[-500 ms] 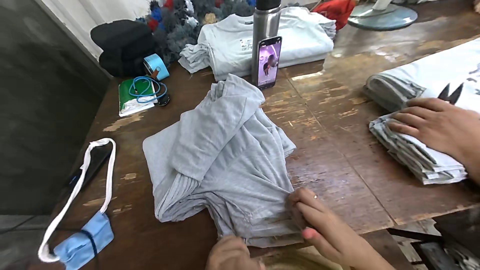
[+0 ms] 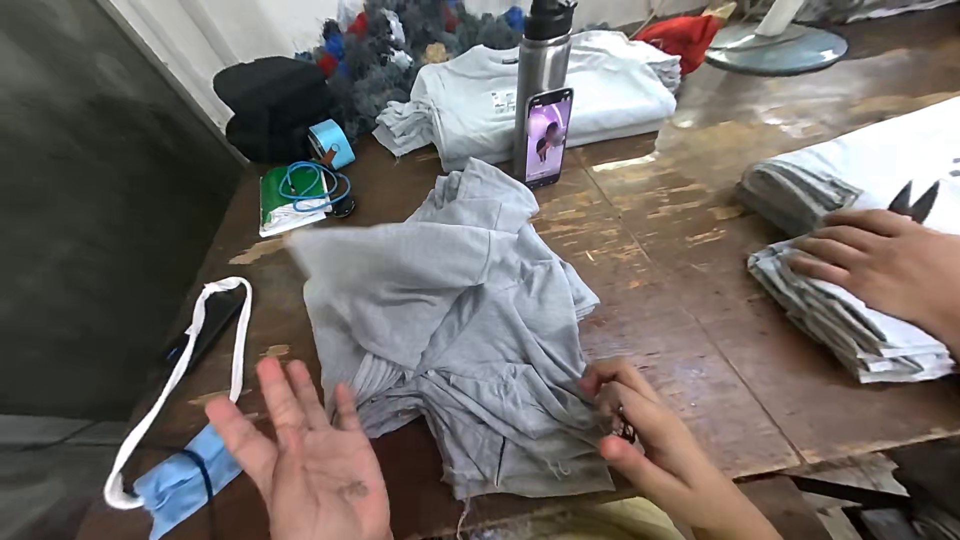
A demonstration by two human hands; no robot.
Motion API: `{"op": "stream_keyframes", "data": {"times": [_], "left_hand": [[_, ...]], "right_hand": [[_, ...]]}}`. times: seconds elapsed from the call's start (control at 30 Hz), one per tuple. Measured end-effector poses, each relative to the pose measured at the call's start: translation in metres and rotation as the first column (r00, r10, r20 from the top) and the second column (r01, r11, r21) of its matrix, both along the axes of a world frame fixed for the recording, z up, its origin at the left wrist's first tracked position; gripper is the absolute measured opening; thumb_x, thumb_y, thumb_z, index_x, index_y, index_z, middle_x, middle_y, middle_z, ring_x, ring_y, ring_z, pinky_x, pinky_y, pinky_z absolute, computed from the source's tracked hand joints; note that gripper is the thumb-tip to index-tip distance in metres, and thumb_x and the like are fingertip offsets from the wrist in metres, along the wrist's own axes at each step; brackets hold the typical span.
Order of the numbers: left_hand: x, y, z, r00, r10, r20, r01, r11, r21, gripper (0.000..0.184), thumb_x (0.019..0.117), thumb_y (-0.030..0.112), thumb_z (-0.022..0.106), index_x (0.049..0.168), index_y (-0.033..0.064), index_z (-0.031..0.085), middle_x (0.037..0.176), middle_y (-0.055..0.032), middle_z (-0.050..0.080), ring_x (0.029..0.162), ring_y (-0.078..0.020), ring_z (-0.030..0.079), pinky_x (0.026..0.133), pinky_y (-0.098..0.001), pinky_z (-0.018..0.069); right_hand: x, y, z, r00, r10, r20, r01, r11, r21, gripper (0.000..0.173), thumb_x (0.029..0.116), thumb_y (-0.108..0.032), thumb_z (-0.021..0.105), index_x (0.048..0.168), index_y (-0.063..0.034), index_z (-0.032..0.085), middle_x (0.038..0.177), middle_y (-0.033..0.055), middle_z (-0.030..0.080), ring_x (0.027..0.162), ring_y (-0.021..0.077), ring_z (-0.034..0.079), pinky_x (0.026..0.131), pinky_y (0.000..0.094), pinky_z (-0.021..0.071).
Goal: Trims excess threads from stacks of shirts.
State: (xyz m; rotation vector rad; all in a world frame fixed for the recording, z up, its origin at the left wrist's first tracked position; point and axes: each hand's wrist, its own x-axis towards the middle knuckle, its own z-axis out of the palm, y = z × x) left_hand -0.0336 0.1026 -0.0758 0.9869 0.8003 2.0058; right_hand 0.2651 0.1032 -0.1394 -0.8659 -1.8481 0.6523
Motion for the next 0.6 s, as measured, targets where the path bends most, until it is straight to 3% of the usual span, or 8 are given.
{"op": "stream_keyframes", "data": {"times": [0.07, 0.13, 0.2, 0.3, 0.37, 0.43, 0.5, 0.6], "left_hand": [[0.010, -0.009, -0.005, 0.991, -0.068, -0.116, 0.068, 0.998, -0.002, 0.040, 0.1038, 0.041, 0.054, 0.144, 0.0404, 0.048, 0.140, 0.0138, 0.063, 0.131, -0.0096, 0.058, 0.106, -0.0326, 0.0501], [0.030, -0.015, -0.019, 0.938, -0.176, -0.300, 0.166, 0.984, -0.059, 0.030, 0.1028, 0.042, 0.055, 0.131, 0.0371, 0.062, 0.120, 0.0147, 0.071, 0.112, -0.0040, 0.066, 0.098, -0.0253, 0.0536], [0.049, -0.018, -0.037, 0.817, -0.215, -0.535, 0.167, 0.976, -0.137, 0.027, 0.1029, 0.038, 0.059, 0.128, 0.0273, 0.065, 0.118, 0.0111, 0.070, 0.108, -0.0017, 0.066, 0.091, -0.0210, 0.0553], [0.074, -0.015, -0.058, 0.565, -0.066, -0.823, -0.077, 0.988, -0.132, 0.053, 0.0872, 0.039, 0.079, 0.123, 0.0017, 0.067, 0.114, -0.0105, 0.065, 0.098, -0.0036, 0.060, 0.076, -0.0138, 0.0492], [0.083, -0.012, -0.060, 0.432, 0.001, -0.902, -0.226, 0.968, -0.107, 0.060, 0.0782, 0.045, 0.083, 0.118, 0.0020, 0.070, 0.109, -0.0124, 0.062, 0.090, -0.0049, 0.057, 0.069, -0.0128, 0.0456], [0.086, -0.010, -0.058, 0.395, 0.013, -0.919, -0.263, 0.960, -0.099, 0.053, 0.0764, 0.033, 0.084, 0.119, 0.0039, 0.072, 0.108, -0.0133, 0.061, 0.086, -0.0064, 0.058, 0.066, -0.0134, 0.0465], [0.082, -0.009, -0.055, 0.394, 0.032, -0.919, -0.230, 0.971, -0.065, 0.044, 0.0779, 0.014, 0.076, 0.121, 0.0035, 0.073, 0.107, -0.0144, 0.063, 0.083, -0.0063, 0.060, 0.067, -0.0128, 0.0489], [0.069, -0.013, -0.052, 0.402, 0.110, -0.909, -0.179, 0.983, 0.040, 0.031, 0.0864, 0.005, 0.061, 0.114, 0.0015, 0.076, 0.100, -0.0117, 0.074, 0.092, -0.0067, 0.069, 0.085, -0.0151, 0.0536]], "right_hand": [[0.000, -0.001, -0.008, 0.999, 0.043, 0.011, -0.043, 0.998, -0.036, 0.041, 0.1028, -0.048, 0.057, 0.094, -0.0078, 0.054, 0.114, 0.0079, 0.058, 0.102, 0.0059, 0.057, 0.083, 0.0179, 0.0496], [-0.002, -0.001, -0.012, 0.998, 0.024, 0.057, -0.022, 0.999, -0.024, 0.032, 0.1003, -0.037, 0.063, 0.097, -0.0066, 0.055, 0.115, 0.0096, 0.059, 0.102, 0.0080, 0.058, 0.084, 0.0186, 0.0502], [-0.003, 0.000, -0.015, 0.992, -0.044, 0.117, 0.045, 0.999, -0.005, 0.026, 0.0979, -0.032, 0.064, 0.098, -0.0065, 0.057, 0.114, 0.0097, 0.062, 0.103, 0.0106, 0.059, 0.087, 0.0217, 0.0511], [-0.006, 0.000, -0.017, 0.983, -0.074, 0.169, 0.075, 0.997, 0.001, 0.021, 0.0956, -0.027, 0.063, 0.102, -0.0071, 0.060, 0.100, 0.0064, 0.065, 0.090, 0.0102, 0.060, 0.081, 0.0241, 0.0509], [-0.011, -0.003, -0.014, 0.987, -0.054, 0.152, 0.053, 0.999, 0.012, 0.015, 0.0924, -0.020, 0.063, 0.101, -0.0082, 0.059, 0.093, 0.0046, 0.064, 0.084, 0.0096, 0.060, 0.077, 0.0235, 0.0511], [-0.013, -0.006, -0.006, 0.997, -0.021, 0.079, 0.018, 0.999, 0.036, 0.013, 0.0922, -0.016, 0.064, 0.099, -0.0092, 0.056, 0.093, 0.0040, 0.062, 0.084, 0.0081, 0.059, 0.076, 0.0211, 0.0512], [-0.010, -0.005, 0.004, 1.000, -0.009, -0.022, 0.010, 0.997, 0.073, 0.015, 0.0937, -0.018, 0.063, 0.096, -0.0115, 0.050, 0.096, 0.0030, 0.061, 0.085, 0.0050, 0.061, 0.074, 0.0172, 0.0519], [-0.007, 0.003, 0.021, 0.990, -0.077, -0.119, 0.091, 0.989, 0.118, 0.016, 0.0960, -0.021, 0.064, 0.095, -0.0127, 0.050, 0.098, 0.0010, 0.062, 0.083, 0.0013, 0.062, 0.069, 0.0143, 0.0520]]}}
